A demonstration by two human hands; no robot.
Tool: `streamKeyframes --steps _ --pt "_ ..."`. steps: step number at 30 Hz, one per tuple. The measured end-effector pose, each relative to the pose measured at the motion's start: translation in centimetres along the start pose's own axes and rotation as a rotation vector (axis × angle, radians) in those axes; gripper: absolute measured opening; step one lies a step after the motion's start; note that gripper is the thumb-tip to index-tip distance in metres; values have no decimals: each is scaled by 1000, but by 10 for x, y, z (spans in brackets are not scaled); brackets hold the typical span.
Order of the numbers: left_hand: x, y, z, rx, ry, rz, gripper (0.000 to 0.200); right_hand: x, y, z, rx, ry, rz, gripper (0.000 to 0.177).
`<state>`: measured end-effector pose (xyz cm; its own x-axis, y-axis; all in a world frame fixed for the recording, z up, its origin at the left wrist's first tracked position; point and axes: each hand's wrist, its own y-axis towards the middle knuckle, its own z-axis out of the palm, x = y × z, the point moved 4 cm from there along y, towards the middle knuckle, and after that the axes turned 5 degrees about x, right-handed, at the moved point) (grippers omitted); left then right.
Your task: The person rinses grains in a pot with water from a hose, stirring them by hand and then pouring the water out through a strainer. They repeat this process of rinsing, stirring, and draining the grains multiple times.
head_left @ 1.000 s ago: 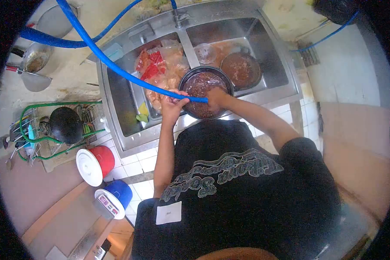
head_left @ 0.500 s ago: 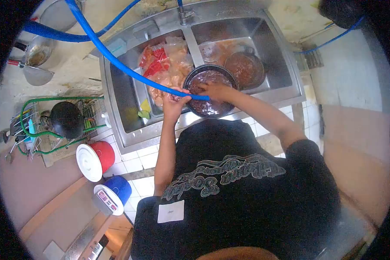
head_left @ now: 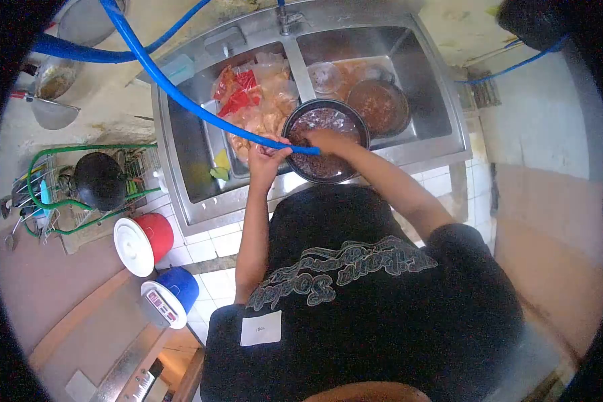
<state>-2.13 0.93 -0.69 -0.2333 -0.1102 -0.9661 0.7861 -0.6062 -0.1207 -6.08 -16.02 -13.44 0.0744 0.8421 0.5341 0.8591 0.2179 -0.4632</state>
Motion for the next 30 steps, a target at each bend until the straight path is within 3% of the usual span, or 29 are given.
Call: streamKeyframes --steps 1,3,4,6,8,10,11,12,15,16,18,19,21,23,26,28,30 --pt "-1 1 0 12 -6 13 39 1 -5 -4 6 2 -2 30" --pt "-4 1 0 10 -25 11 39 22 -25 -42 -182 -41 -271 42" --pt "-6 1 0 8 -27 9 39 32 -34 -59 -178 -41 -270 42" --pt "-10 1 1 7 9 25 39 33 -48 -85 -199 -69 88 46" --pt "-6 2 0 5 -10 12 39 6 -29 -80 -140 -17 199 45" --pt "-1 2 -2 1 -27 -1 39 -21 -14 -74 11 261 368 49" --pt "-1 2 -3 6 -21 19 39 -30 -4 -67 134 314 327 53" --pt "0 2 -4 13 -14 40 39 -37 -2 -55 131 319 327 53" --pt "-1 1 -4 -12 -32 17 38 -12 -23 -69 -1 934 292 44" --pt "-2 -1 -3 -7 -35 18 38 -17 -18 -63 -5 933 295 44" --pt "-4 -2 -4 -51 0 -36 36 -38 -4 -23 364 616 187 43" --pt "-11 -2 -2 -59 80 -21 33 -33 3 -18 315 230 -11 45" --pt "-1 0 -8 -67 104 -2 30 14 -40 -52 321 250 23 49" --pt "-5 2 -4 -55 115 -30 33 38 -70 -79 301 53 42 52" --pt "-7 1 2 -65 21 -48 38 19 -52 -81 280 96 49 52" --pt "2 3 -1 -21 25 -20 37 -3 -29 -84 44 121 162 54" --pt "7 6 -1 21 25 12 36 -17 -6 -69 5 166 219 57"
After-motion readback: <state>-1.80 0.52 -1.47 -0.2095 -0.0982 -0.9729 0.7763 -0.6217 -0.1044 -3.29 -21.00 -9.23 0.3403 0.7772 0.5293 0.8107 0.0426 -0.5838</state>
